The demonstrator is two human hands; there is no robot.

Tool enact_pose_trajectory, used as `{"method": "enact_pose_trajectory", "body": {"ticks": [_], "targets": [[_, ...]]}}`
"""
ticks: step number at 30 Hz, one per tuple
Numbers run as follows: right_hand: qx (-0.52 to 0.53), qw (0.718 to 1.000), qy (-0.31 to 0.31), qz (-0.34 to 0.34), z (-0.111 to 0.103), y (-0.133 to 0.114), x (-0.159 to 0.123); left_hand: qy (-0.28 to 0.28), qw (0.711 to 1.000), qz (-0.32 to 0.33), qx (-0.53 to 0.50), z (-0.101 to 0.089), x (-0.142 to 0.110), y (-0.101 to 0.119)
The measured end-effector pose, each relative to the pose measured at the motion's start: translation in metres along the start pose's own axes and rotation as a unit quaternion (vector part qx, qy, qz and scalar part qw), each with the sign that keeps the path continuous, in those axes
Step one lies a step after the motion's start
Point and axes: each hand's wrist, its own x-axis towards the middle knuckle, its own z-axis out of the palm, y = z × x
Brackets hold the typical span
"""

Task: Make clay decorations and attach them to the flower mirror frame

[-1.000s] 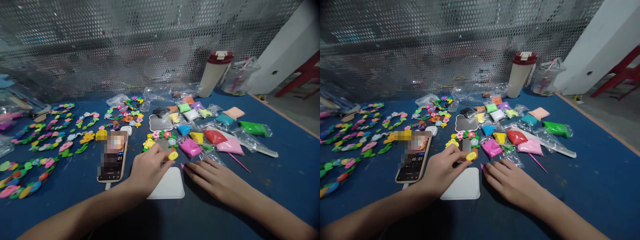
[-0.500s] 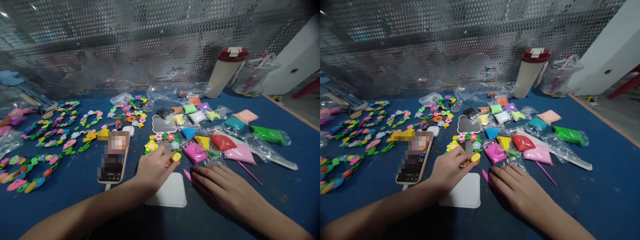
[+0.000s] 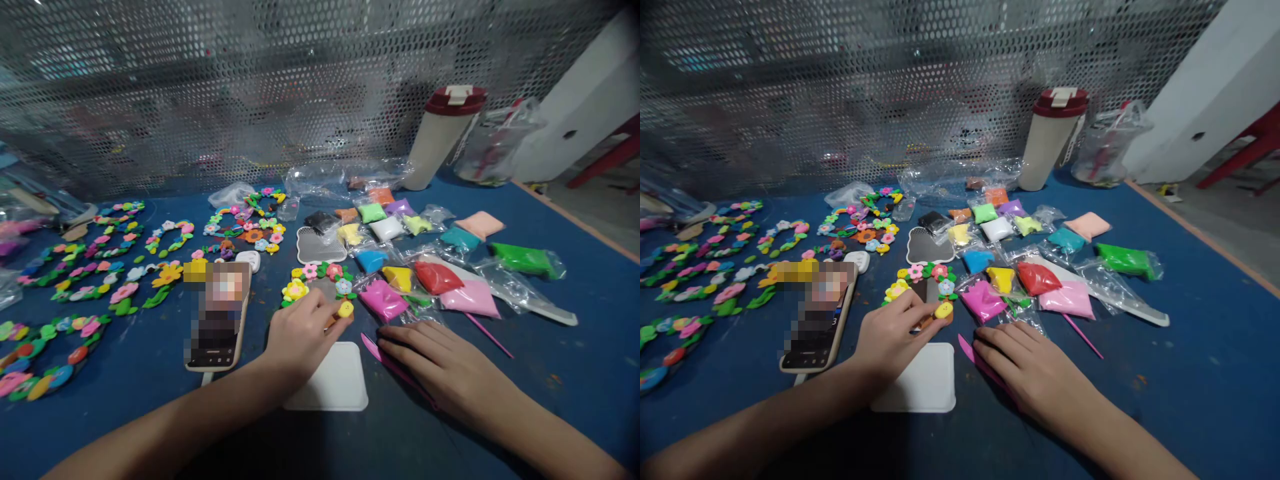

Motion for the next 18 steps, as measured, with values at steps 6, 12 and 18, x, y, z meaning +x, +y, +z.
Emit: {"method": "enact_pose_trajectory", "body": {"ticks": [6,12,18], "targets": [[-0.002,1.000,-0.001,0.000,0.0001,0.0003,-0.0007,-0.010,1.000,-0.009,0.002,0.0017,0.0009,-0.0003],[0.008,1.000,-0.013,0.002,0.0012,0.0013,-0.0018,-0.025,0.999,-0.014,0.014,0.0027,0.0021,-0.0003],[0.044,0.998,0.010,0.042,-0.0014,-0.0009,0.0013,-0.042,0.998,0.017,0.042,0.0003,0.0016,-0.0011]]}}
